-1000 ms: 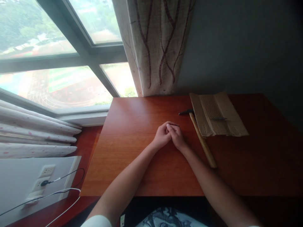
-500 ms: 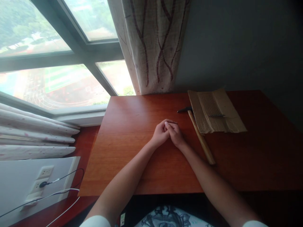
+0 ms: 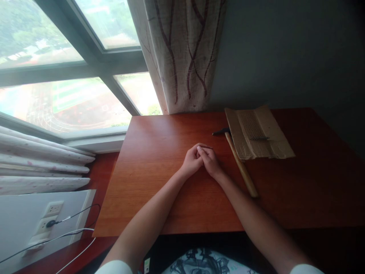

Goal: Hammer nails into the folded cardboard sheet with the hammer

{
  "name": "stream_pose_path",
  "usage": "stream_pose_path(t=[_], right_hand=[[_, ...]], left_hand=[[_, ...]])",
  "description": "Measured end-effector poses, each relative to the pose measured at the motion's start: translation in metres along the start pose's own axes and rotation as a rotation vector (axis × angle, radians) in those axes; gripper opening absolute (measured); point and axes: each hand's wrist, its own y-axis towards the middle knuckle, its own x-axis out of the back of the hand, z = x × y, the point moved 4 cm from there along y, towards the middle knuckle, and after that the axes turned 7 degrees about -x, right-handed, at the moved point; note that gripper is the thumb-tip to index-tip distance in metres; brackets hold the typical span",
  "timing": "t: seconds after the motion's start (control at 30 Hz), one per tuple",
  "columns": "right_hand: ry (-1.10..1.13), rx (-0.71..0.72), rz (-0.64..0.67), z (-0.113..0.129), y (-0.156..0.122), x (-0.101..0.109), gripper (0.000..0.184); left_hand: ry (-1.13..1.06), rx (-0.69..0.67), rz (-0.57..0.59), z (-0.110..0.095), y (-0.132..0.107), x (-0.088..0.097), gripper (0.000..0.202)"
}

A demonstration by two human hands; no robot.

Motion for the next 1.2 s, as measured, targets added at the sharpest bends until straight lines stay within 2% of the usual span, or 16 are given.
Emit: stream_pose_path(t=[0.5,1.2], right_hand=[[0.004,-0.001,0.013,-0.0020,0.0002,0.0004,0.054],[-0.009,0.009,0.008,-0.0011,0.0003,0.0007,0.054]], left_hand=[[0.009,0.002,-0.004,-0.0057,0.0010,0.0001,0.025],[-0.015,0.021,-0.004,0.0022,-0.0006,0.0003,0.029]])
